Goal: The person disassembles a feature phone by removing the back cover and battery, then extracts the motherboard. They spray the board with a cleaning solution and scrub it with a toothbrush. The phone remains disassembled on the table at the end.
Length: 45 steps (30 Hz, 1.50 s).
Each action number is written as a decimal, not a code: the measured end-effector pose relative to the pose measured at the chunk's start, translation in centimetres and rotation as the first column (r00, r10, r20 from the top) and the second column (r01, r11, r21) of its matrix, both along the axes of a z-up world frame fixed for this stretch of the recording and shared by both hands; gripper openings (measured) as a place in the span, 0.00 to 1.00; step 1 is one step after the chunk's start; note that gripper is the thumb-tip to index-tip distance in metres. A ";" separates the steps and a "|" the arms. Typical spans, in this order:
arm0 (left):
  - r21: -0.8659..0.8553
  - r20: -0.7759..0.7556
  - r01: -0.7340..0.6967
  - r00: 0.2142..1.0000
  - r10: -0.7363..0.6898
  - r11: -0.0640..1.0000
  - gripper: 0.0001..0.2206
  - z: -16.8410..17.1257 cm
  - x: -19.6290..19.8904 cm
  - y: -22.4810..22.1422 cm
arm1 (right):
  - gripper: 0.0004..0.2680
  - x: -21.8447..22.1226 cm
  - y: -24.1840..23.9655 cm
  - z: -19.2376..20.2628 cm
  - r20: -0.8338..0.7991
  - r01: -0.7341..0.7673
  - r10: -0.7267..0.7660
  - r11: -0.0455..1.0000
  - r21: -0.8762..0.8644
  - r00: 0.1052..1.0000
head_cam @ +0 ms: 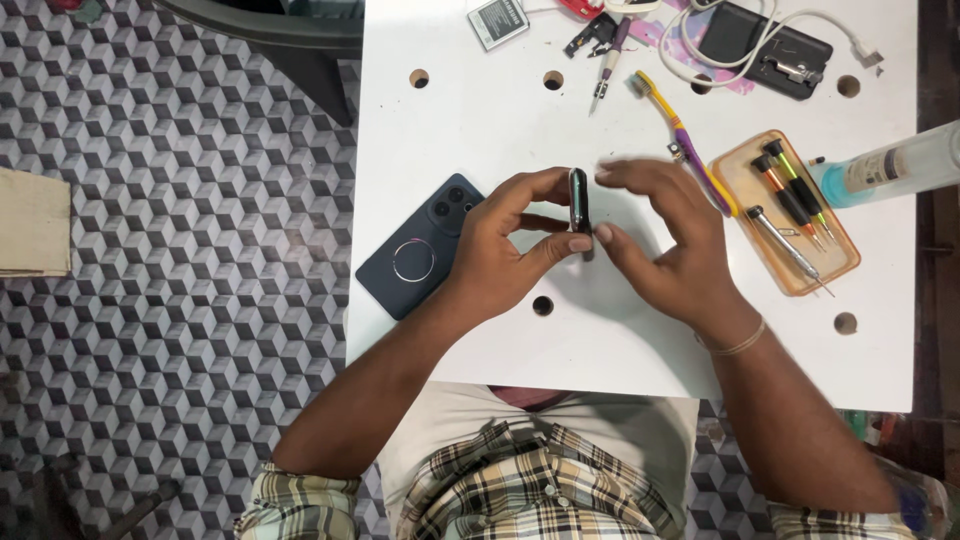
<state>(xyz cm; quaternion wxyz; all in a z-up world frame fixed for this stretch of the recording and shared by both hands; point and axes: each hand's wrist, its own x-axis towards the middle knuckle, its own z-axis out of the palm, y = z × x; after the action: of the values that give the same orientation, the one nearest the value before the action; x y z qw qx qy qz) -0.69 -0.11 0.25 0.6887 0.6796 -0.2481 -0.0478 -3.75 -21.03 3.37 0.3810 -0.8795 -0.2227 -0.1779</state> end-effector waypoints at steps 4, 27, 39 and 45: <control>-0.015 -0.070 0.021 0.997 -0.022 1.000 0.24 -0.9 0.0 -0.1 | 0.16 -0.1 0.0 1.1 -0.074 -0.095 0.102 0.991 0.091 0.992; 0.299 0.357 -0.113 0.934 -0.001 0.948 0.34 1.4 -1.0 -0.2 | 0.14 -0.5 -0.5 0.2 -0.055 -0.089 0.097 0.987 0.135 0.994; 0.327 0.575 -0.248 0.818 0.016 0.912 0.32 0.8 -1.2 -0.5 | 0.18 -1.2 -0.2 -0.8 -0.302 -0.022 0.203 0.860 0.510 0.931; 0.354 0.636 -0.242 0.770 -0.043 0.903 0.31 0.9 -1.6 -0.6 | 0.23 -1.2 -1.2 -0.6 -0.431 0.034 0.310 0.779 0.626 0.847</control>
<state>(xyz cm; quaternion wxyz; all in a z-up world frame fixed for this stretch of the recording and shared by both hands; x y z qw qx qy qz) -2.27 -0.75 1.14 0.4059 0.7990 -0.4107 0.1680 -4.92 -22.25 2.73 0.7022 -0.7028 -0.1101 0.0296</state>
